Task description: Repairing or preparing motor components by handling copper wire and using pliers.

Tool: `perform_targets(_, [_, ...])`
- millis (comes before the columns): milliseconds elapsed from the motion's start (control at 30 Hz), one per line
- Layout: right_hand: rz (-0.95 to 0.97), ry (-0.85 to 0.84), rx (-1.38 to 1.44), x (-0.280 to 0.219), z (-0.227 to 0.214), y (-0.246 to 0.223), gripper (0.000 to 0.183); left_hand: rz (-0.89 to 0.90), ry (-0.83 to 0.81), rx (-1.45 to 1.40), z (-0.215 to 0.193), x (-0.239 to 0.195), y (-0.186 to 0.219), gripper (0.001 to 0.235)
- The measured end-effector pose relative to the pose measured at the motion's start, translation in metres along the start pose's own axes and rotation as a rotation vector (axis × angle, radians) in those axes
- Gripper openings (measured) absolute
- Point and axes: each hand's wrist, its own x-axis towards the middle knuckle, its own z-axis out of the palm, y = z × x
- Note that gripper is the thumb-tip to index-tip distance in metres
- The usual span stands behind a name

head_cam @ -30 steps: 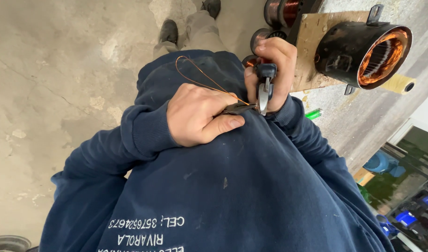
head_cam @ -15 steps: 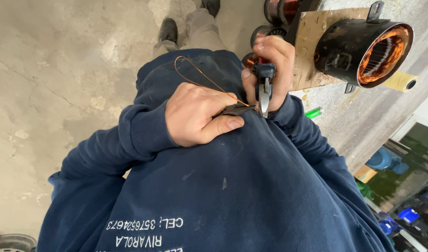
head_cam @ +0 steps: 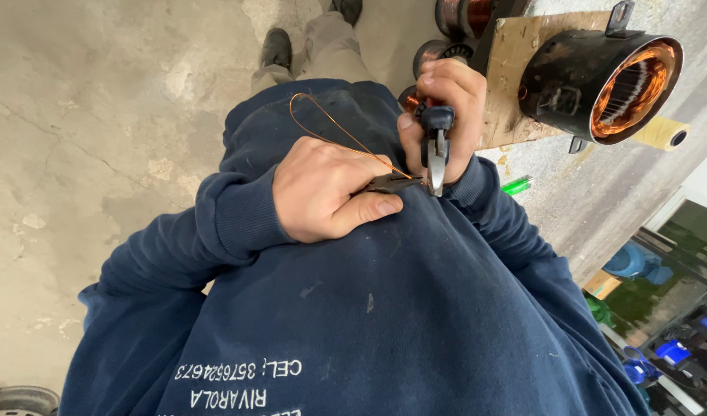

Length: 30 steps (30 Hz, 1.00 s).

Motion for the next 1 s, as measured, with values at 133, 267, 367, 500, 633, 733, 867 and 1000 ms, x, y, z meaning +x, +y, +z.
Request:
perform_targets(133, [0.000,-0.005,-0.005,0.000,0.000,0.000,0.036,-0.006,-0.006,-0.010,0.000,0.000,0.000,0.043])
perform_targets(267, [0.006,-0.018,0.006,0.000,-0.001,0.001,0.034,-0.001,-0.005,0.002,0.001,-0.001,0.000,0.043])
perform_targets(367, [0.000,-0.026,0.016,0.000,-0.001,0.002,0.034,-0.004,-0.007,-0.006,0.001,0.000,0.000,0.042])
perform_targets(500, [-0.025,0.013,0.011,0.001,0.001,0.003,0.034,0.005,-0.017,-0.016,0.000,0.000,0.001,0.043])
perform_targets(633, [-0.074,0.081,0.000,0.005,0.005,0.008,0.029,-0.001,-0.022,-0.003,0.000,0.000,0.002,0.043])
perform_targets(733, [-0.090,0.085,0.009,0.009,0.005,0.010,0.027,-0.013,-0.005,0.012,0.000,-0.001,0.001,0.044])
perform_targets(867, [-0.082,0.053,0.009,0.014,0.002,0.008,0.031,-0.023,-0.004,0.003,-0.003,-0.003,-0.001,0.042])
perform_targets(1000, [0.399,0.002,0.397,0.026,0.002,0.016,0.042,-0.029,0.067,0.017,-0.009,-0.008,-0.004,0.036])
